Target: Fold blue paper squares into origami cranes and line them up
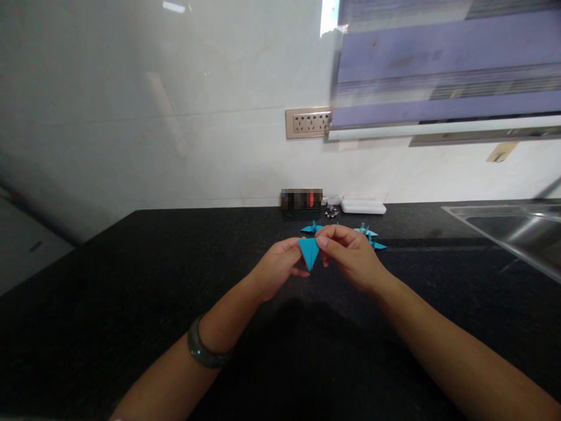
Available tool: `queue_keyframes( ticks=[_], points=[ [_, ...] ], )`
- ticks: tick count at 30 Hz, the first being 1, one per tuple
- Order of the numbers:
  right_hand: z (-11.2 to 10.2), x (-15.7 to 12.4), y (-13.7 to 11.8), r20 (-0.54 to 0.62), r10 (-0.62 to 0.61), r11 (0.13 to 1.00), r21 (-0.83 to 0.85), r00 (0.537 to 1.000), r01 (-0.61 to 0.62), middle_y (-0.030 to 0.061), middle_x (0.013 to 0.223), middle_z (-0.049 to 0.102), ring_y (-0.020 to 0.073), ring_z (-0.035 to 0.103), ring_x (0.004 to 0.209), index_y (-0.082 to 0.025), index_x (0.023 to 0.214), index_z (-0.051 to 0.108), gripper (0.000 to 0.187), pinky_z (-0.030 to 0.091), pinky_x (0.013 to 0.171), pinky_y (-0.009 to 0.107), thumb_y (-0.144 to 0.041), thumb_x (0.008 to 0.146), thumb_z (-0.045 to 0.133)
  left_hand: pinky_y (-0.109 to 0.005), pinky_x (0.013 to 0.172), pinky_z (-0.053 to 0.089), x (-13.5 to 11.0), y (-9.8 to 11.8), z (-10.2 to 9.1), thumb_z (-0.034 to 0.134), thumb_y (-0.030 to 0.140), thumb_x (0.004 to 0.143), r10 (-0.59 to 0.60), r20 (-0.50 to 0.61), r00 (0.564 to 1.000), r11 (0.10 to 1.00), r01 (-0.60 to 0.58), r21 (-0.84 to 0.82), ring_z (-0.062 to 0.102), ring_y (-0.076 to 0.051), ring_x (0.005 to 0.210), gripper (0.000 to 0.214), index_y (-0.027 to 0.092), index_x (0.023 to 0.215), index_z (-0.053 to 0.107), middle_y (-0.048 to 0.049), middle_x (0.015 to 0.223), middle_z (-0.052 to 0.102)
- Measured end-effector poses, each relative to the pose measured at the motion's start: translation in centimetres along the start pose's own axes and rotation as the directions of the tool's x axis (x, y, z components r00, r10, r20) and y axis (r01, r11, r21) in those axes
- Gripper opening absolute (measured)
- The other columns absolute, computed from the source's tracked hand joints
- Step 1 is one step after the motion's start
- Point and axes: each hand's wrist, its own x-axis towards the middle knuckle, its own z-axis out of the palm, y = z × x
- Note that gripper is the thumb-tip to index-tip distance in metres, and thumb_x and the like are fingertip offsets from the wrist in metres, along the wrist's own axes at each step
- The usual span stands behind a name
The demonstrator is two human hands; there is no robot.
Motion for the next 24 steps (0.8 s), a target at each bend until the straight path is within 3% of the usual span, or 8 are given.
queue_keyframes(
  ticks=[4, 11, 18, 24],
  points=[
    [-0.17, 0.44, 0.19, -0.149, 0.038, 0.995, -0.09, 0.988, -0.051, -0.0052, 0.051, 0.049, 0.0067, 0.043, 0.044, -0.017, 0.069, 0.053, 0.019, 0.035, 0.045, 0.022, -0.034, 0.076, 0.058, -0.023, 0.058, 0.047, 0.13, -0.07, -0.12, 0.05, 0.047, 0.076, 0.109, -0.151, 0.982, 0.994, -0.104, 0.041, 0.055, -0.013, 0.068, 0.039, 0.011, 0.07, 0.063, -0.0056, 0.069, 0.059],
    [0.31, 0.38, 0.1, -0.133, 0.076, 0.979, -0.178, 0.988, -0.099, -0.005, 0.053, 0.049, 0.0071, 0.044, 0.045, -0.017, 0.067, 0.052, 0.022, 0.036, 0.046, 0.022, -0.037, 0.074, 0.058, -0.02, 0.054, 0.044, 0.23, 0.01, 0.04, 0.07, 0.033, 0.063, 0.178, -0.317, 0.932, 0.984, -0.169, 0.056, 0.053, -0.008, 0.053, 0.023, 0.011, 0.069, 0.065, -0.0009, 0.06, 0.061],
    [0.28, 0.33, 0.48, -0.094, 0.124, 0.979, -0.153, 0.988, -0.137, -0.0042, 0.053, 0.05, 0.0072, 0.045, 0.045, -0.017, 0.064, 0.052, 0.029, 0.036, 0.047, 0.022, -0.042, 0.076, 0.054, -0.02, 0.051, 0.043, 0.43, -0.31, 0.32, 0.074, 0.026, 0.056, 0.148, -0.368, 0.918, 0.986, -0.164, -0.013, 0.054, -0.008, 0.05, 0.024, 0.011, 0.069, 0.061, 0.0004, 0.056, 0.062],
    [0.38, 0.26, 0.51, -0.068, 0.123, 0.983, -0.129, 0.99, -0.131, -0.0041, 0.053, 0.052, 0.0071, 0.046, 0.046, -0.016, 0.062, 0.054, 0.024, 0.038, 0.048, 0.022, -0.037, 0.073, 0.059, -0.021, 0.055, 0.044, 0.31, -0.4, 0.45, 0.069, 0.034, 0.063, 0.102, -0.365, 0.926, 0.993, -0.115, -0.016, 0.055, -0.009, 0.057, 0.025, 0.011, 0.071, 0.064, -0.0021, 0.062, 0.062]
  ],
)
